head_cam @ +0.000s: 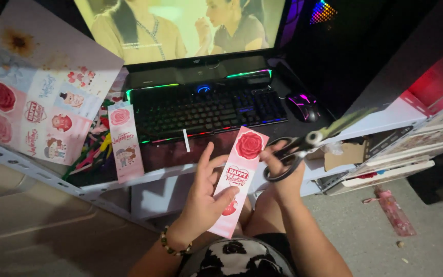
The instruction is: Cutting out printed Valentine's Day themed strips from a sheet of paper using scissors at a desk.
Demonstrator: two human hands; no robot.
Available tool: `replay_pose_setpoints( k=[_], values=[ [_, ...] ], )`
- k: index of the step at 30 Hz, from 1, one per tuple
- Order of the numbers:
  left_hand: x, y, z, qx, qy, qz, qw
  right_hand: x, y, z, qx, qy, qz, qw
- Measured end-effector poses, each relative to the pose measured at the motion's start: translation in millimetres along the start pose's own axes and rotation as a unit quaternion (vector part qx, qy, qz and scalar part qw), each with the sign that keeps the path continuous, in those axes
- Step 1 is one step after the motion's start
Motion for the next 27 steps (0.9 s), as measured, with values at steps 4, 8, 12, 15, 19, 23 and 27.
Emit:
replay_pose_setpoints(
  k=[4, 8, 12, 15, 19, 23, 27],
  values=[
    [-4.3, -6.6, 1.2, -0.008, 0.012, -0.015, 1.000, -3.7, -5.7, -10.3, -0.002, 0.029, -0.042, 0.999],
    [-8.7, -9.6, -0.6, -0.011, 0.019, -0.005, 1.000, -18.6, 8.5, -15.0, -0.009, 0.009, 0.010, 1.000],
    [-25.7, -29.6, -3.4, 0.025, 0.072, -0.027, 0.997, -13.3, 30.8, -14.4, -0.054, -0.042, 0.114, 0.991],
    [-78.8, -31.8, -11.9, 0.057, 0.155, -0.081, 0.983, -24.7, 74.7, -26.1, -0.080, -0.041, 0.184, 0.979],
    [-176.0, -6.1, -23.3, 0.114, 0.253, -0.359, 0.891, -17.5, 89.2, -37.0, -0.109, -0.061, 0.235, 0.964],
    [-233.0, -14.1, -19.0, -0.104, 0.331, -0.386, 0.855, -10.4, 96.5, -37.0, -0.105, -0.056, 0.350, 0.929],
    [-284.8, -80.4, -17.4, 0.056, 0.278, -0.595, 0.752, -15.8, 107.9, -38.3, -0.110, -0.039, 0.415, 0.902]
  ],
)
Point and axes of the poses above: each hand's wrist, its own z-axis away from the middle knuckle, its own x-axis out of the palm, y = z × x, the point moved 1 cm from there along -z, towards the middle knuckle, and after that the axes turned 7 degrees about -y, right-handed, at the moved point
